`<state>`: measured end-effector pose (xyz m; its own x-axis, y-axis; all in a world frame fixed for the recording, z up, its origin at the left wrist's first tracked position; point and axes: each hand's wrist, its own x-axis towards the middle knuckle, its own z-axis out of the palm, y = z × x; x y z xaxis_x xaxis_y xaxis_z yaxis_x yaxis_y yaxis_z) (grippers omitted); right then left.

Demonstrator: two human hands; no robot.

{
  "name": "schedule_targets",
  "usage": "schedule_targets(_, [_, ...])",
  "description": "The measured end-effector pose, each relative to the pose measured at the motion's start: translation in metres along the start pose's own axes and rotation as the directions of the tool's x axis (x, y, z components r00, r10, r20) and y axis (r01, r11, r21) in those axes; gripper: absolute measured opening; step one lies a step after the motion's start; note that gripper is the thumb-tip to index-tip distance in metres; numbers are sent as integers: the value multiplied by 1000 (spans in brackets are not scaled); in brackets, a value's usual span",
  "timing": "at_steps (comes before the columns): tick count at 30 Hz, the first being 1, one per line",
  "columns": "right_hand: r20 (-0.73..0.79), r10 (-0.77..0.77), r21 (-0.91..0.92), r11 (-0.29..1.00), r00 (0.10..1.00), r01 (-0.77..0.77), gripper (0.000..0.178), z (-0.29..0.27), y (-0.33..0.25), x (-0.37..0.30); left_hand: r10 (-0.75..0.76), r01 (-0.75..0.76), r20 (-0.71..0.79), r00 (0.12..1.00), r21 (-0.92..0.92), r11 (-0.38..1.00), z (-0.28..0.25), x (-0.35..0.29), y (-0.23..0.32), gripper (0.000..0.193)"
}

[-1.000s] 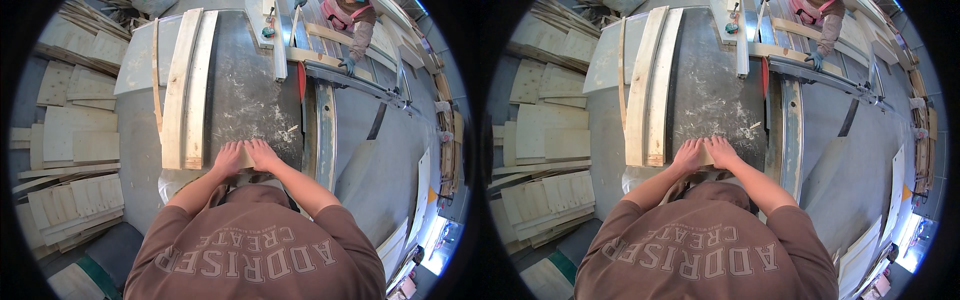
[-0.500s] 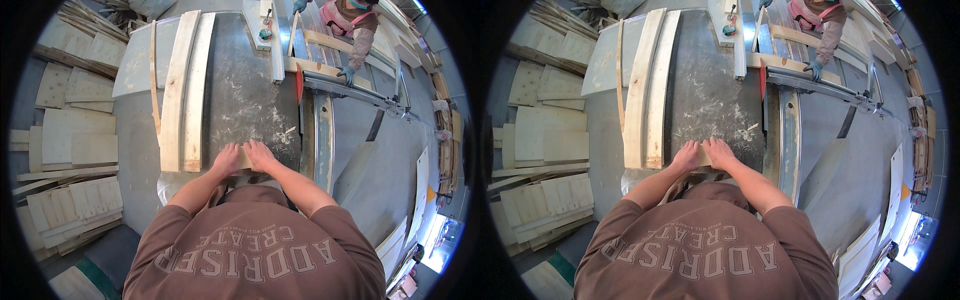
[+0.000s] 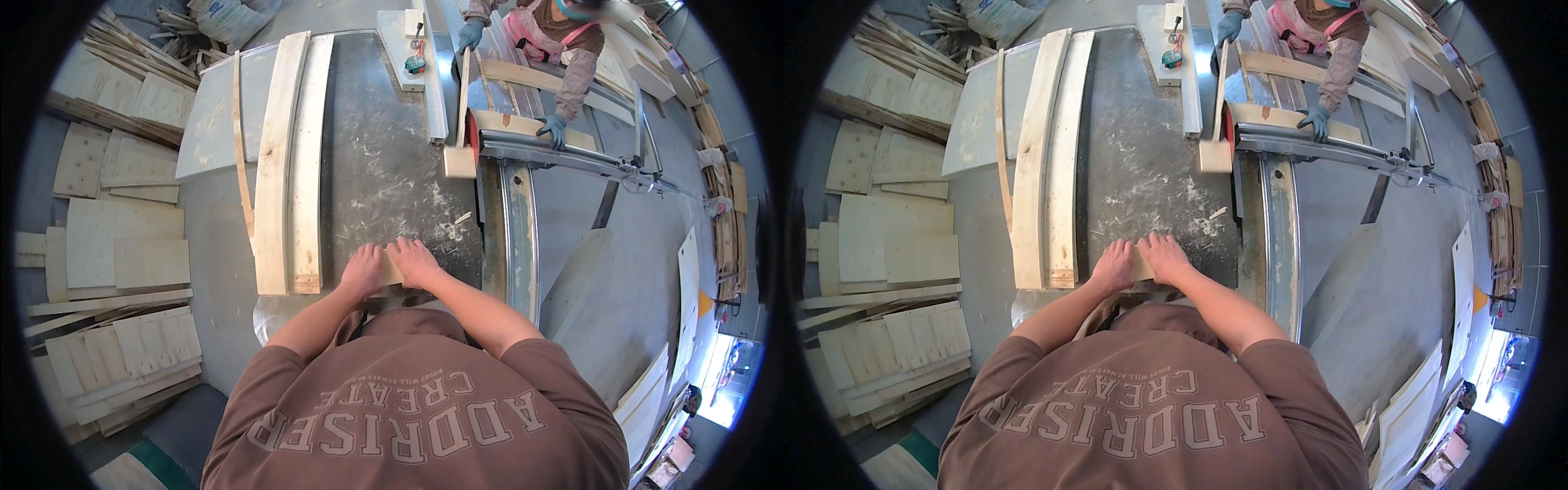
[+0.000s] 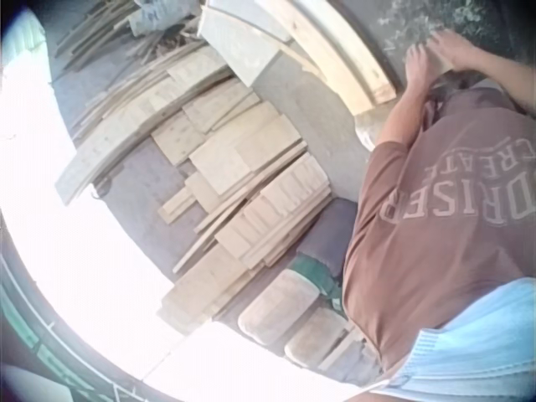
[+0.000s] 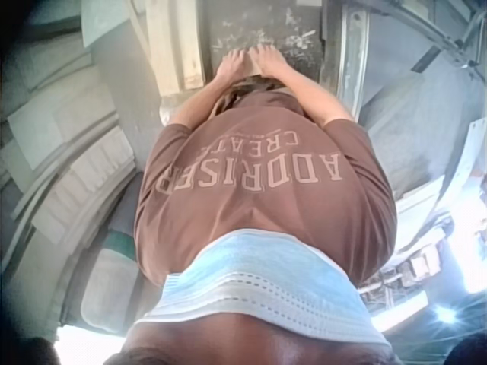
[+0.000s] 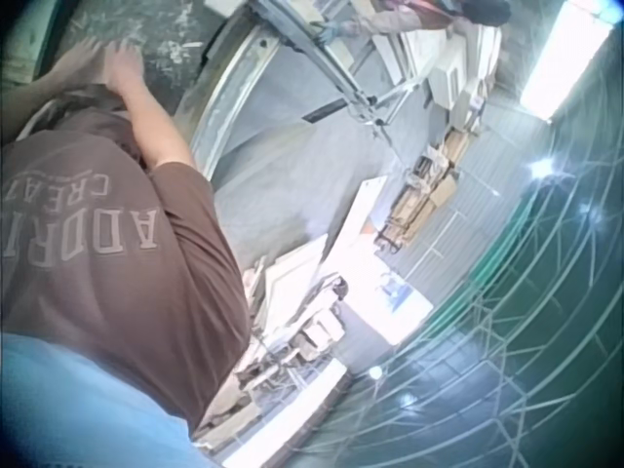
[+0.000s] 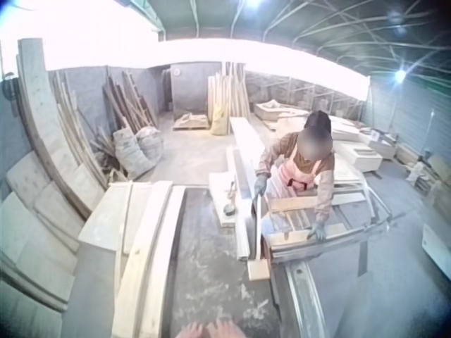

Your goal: The person repeatedly picks up small rectangular wooden blocks, places them on a table saw, and pushes them through the blade to cut them. The person then collects the cut pieces and places them into a white bag. Another person is visible in the background also working with wood.

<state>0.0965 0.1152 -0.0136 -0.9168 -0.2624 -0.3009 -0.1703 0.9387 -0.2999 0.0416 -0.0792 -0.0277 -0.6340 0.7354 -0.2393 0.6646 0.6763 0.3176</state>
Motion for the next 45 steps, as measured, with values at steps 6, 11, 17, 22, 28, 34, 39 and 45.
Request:
schedule_targets(6, [-297, 49, 182, 983, 954, 6, 94, -16, 16, -12, -37, 37, 12, 999, 59, 998, -23, -11, 13, 119])
schedule_targets(11, [-317, 789, 463, 613, 526, -640, 102, -16, 80, 8, -176, 162, -45, 983, -223, 961, -57, -31, 26, 123])
schedule_targets(17, [-121, 956, 423, 292, 266, -858, 108, -40, 149, 50, -313, 235, -142, 939, -398, 887, -41, -54, 27, 115])
schedule_targets(22, [-128, 975, 390, 218, 182, -895, 105, -34, 171, 74, -370, 297, -90, 925, -437, 849, -36, -74, 29, 113])
schedule_targets(28, [-267, 857, 487, 514, 441, -706, 88, -46, 121, 41, -432, 310, -80, 898, -583, 751, -21, -76, 16, 106])
schedule_targets(34, [-316, 83, 226, 974, 945, -10, 89, -59, 19, -25, -514, 361, 164, 842, -880, 310, 17, -55, -4, 89])
schedule_targets(39, [-179, -89, 60, 993, 980, 101, 90, -38, -2, -21, -387, 336, 202, 900, -886, 319, 37, -46, -9, 72])
schedule_targets(45, [-260, -119, 9, 992, 958, 126, 92, -25, -5, -21, -342, 249, 109, 933, -882, 400, 22, -40, 13, 75])
